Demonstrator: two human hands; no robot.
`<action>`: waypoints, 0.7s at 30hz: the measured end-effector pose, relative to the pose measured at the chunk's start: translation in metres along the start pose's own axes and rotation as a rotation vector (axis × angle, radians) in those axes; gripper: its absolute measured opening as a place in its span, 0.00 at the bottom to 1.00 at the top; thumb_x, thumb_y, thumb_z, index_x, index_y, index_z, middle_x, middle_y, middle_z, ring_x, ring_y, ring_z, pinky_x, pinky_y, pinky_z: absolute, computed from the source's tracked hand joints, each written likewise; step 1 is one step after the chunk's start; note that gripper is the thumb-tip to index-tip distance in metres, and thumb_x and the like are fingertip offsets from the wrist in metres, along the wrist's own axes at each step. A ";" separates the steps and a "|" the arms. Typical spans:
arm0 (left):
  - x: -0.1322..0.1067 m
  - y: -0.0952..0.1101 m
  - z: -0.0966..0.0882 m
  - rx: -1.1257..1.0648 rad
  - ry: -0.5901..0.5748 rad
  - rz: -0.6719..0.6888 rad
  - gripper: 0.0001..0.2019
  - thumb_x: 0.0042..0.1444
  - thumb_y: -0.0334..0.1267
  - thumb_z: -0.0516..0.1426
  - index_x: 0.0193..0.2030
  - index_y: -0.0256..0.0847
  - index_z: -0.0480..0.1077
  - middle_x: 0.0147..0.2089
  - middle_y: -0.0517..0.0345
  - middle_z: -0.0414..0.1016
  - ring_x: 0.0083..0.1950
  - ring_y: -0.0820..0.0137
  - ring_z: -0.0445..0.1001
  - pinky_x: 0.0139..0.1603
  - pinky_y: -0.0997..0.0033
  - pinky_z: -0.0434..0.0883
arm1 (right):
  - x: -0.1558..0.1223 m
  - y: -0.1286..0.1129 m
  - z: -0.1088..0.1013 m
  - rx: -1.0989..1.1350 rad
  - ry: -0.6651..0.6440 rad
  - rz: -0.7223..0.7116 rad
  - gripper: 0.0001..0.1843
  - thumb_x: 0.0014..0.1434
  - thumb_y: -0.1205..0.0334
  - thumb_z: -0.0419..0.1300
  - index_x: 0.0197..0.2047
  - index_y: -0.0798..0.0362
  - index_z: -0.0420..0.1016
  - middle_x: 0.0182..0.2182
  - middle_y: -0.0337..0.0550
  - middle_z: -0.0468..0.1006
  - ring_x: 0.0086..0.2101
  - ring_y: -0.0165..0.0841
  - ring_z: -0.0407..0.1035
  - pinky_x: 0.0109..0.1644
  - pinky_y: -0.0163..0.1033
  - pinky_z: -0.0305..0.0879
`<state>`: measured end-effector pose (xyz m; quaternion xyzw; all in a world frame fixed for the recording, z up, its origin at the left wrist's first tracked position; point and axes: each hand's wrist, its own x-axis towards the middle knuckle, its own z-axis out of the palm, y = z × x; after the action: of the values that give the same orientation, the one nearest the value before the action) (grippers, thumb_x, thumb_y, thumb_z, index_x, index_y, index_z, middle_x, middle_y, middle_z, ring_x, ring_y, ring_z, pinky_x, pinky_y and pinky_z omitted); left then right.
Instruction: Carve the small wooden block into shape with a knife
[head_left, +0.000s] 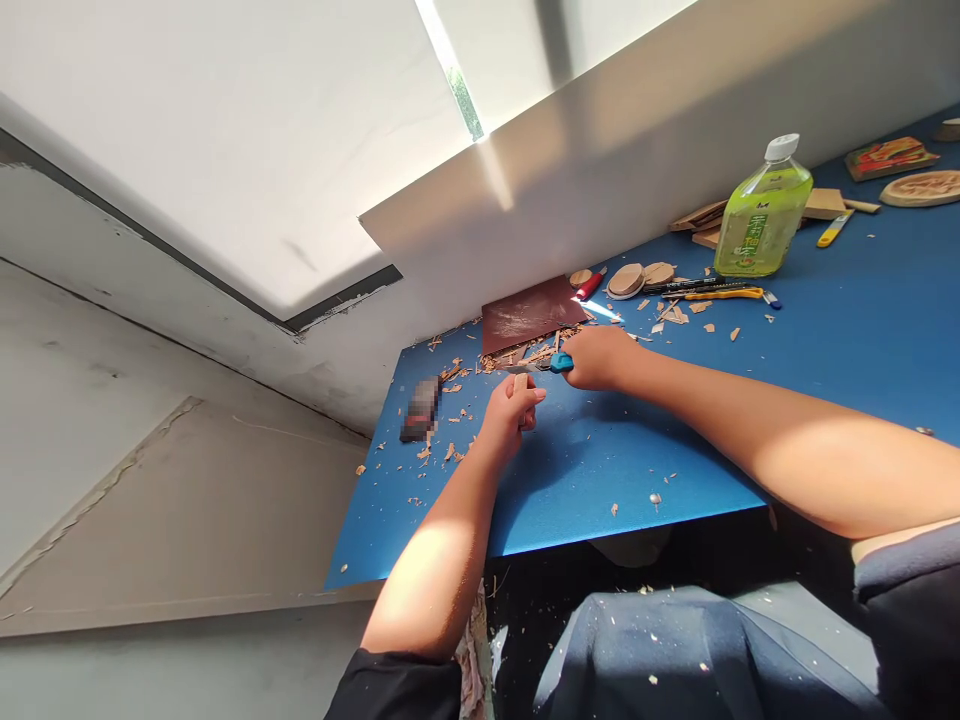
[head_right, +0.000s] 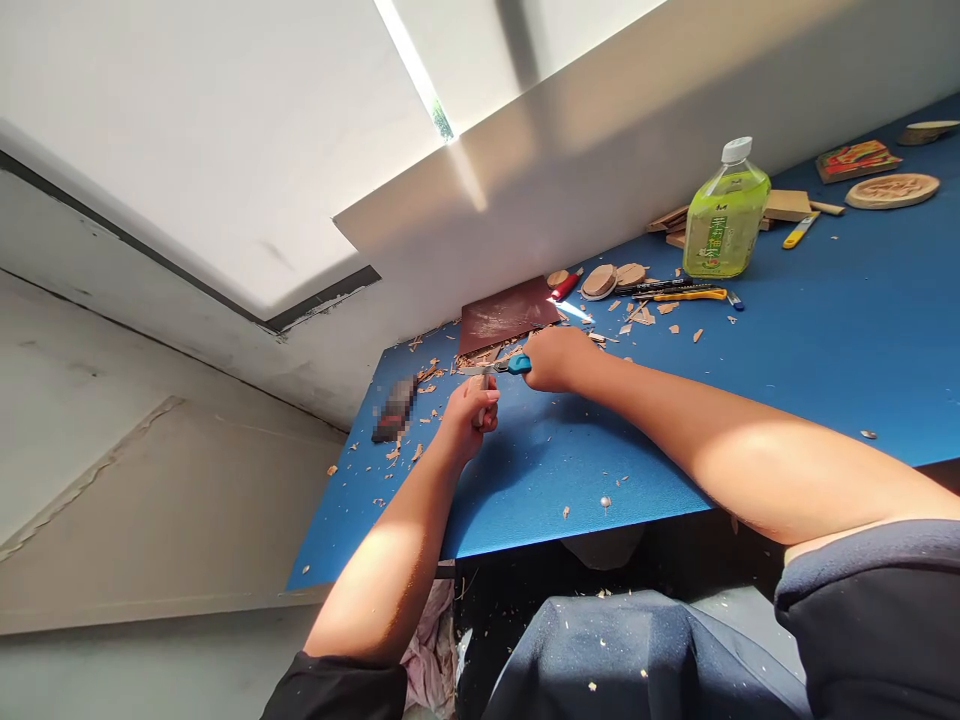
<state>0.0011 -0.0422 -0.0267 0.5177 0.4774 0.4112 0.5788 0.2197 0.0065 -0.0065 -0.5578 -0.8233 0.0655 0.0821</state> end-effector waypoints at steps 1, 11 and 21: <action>0.000 0.000 0.001 0.000 0.009 0.008 0.21 0.45 0.47 0.71 0.38 0.43 0.66 0.23 0.70 0.59 0.22 0.78 0.54 0.25 0.75 0.50 | 0.000 0.001 -0.001 -0.001 0.004 0.000 0.18 0.63 0.53 0.60 0.46 0.50 0.88 0.45 0.57 0.89 0.46 0.51 0.83 0.46 0.46 0.74; 0.006 0.003 0.003 0.013 0.121 0.013 0.22 0.42 0.45 0.71 0.36 0.44 0.63 0.24 0.72 0.56 0.21 0.80 0.54 0.24 0.76 0.48 | 0.007 0.007 0.004 0.039 -0.015 0.065 0.23 0.64 0.51 0.60 0.54 0.52 0.87 0.48 0.62 0.88 0.49 0.53 0.82 0.51 0.49 0.75; -0.004 0.030 -0.047 -0.087 0.202 0.152 0.23 0.47 0.49 0.69 0.43 0.44 0.66 0.29 0.70 0.61 0.23 0.78 0.57 0.24 0.75 0.55 | 0.021 0.081 -0.005 0.047 0.013 0.309 0.27 0.67 0.43 0.59 0.54 0.55 0.85 0.53 0.65 0.86 0.51 0.54 0.79 0.51 0.49 0.73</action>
<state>-0.0453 -0.0330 0.0032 0.4826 0.4743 0.5244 0.5169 0.2863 0.0564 -0.0165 -0.6761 -0.7254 0.0932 0.0894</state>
